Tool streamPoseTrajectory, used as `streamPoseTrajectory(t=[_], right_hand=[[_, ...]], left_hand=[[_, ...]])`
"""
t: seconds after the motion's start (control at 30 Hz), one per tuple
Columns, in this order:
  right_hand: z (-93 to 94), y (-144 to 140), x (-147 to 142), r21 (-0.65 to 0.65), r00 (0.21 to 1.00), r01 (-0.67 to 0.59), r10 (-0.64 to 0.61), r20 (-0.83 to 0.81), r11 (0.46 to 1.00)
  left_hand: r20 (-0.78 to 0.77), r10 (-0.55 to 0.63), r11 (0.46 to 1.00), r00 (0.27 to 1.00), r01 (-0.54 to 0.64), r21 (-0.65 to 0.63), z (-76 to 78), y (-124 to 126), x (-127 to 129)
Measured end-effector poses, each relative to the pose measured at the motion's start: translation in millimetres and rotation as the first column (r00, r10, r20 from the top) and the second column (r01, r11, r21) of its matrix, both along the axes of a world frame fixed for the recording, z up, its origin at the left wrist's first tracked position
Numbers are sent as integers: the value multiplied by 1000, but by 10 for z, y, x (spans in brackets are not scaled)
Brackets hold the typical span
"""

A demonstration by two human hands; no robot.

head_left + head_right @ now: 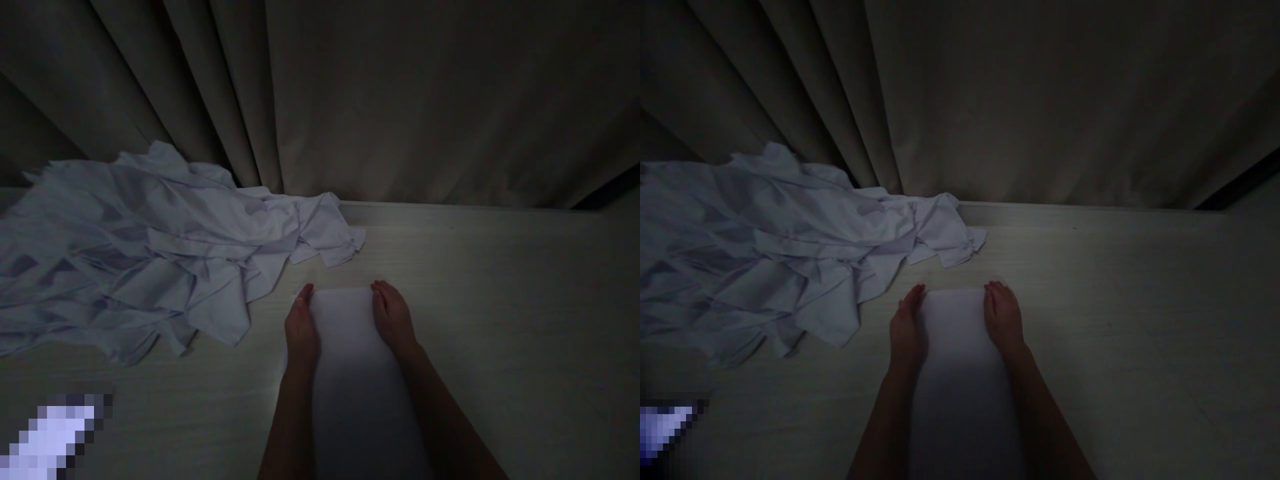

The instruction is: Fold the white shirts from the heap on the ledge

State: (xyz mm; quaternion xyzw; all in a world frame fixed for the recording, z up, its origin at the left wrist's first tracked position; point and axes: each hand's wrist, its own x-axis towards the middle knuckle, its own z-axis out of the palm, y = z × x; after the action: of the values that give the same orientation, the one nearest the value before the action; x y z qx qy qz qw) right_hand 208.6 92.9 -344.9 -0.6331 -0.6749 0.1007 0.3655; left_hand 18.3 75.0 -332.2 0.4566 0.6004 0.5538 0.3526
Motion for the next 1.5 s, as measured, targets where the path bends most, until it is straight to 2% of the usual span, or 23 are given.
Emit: streamPoseTrajectory(t=[0.13, 0.3, 0.47, 0.57, 0.7, 0.83, 0.93, 1.07, 1.17, 1.2, 1.27, 1.3, 1.33, 1.37, 1.43, 1.5], right_hand=[[-36, 3, -1, -91, 977, -13, 32, 210, 996], [-88, -5, -24, -146, 909, -41, 97, 404, 988], [-92, -24, -62, -153, 872, -10, 84, 482, 988], [-79, -35, -80, -156, 866, -4, 81, 493, 988], [-73, -40, -93, -158, 865, 4, 75, 496, 987], [-87, -38, -105, -155, 870, 13, 65, 488, 988], [-103, -36, -108, -155, 873, 17, 61, 484, 988], [-126, -33, -114, -140, 862, 27, 48, 505, 990], [-137, -36, -118, -127, 853, 37, 35, 521, 991], [-137, -38, -119, -127, 851, 37, 35, 524, 991], [-134, -42, -120, -128, 848, 37, 37, 528, 991], [-132, -44, -121, -127, 848, 38, 35, 530, 991], [-130, -46, -124, -124, 847, 39, 33, 531, 992], [-129, -47, -126, -120, 846, 41, 30, 532, 992], [-132, -48, -132, -116, 843, 43, 26, 538, 992], [-138, -50, -133, -116, 835, 43, 28, 550, 992]], left_hand=[[-163, -64, 997, 985, 69, 28, 3, -13, 41], [-298, -74, 997, 952, 67, -33, -7, -3, 54], [-423, -67, 997, 904, 73, -2, -48, 46, 92], [-537, -52, 995, 842, 92, 48, -64, 60, 113], [-695, -48, 985, 717, 148, 85, -51, -73, 0], [-860, -76, 983, 504, 184, 21, -99, -281, -244], [-924, -119, 977, 363, 211, -43, -146, -316, -357], [-962, -87, 980, 260, 195, -36, -88, -395, -348], [-984, -8, 962, 181, 270, 41, -16, -773, -265], [-989, 11, 937, 146, 345, 61, -22, -961, -219], [-995, 51, 852, 87, 516, 89, -112, -1360, -90], [-990, 107, 793, 94, 592, 142, -200, -1544, -10], [-968, 199, 725, 151, 642, 250, -311, -1702, 77], [-946, 249, 698, 205, 639, 323, -438, -1828, 167], [-874, 334, 710, 352, 516, 479, -700, -1978, 341], [-830, 360, 723, 427, 434, 537, -910, -2022, 483]])
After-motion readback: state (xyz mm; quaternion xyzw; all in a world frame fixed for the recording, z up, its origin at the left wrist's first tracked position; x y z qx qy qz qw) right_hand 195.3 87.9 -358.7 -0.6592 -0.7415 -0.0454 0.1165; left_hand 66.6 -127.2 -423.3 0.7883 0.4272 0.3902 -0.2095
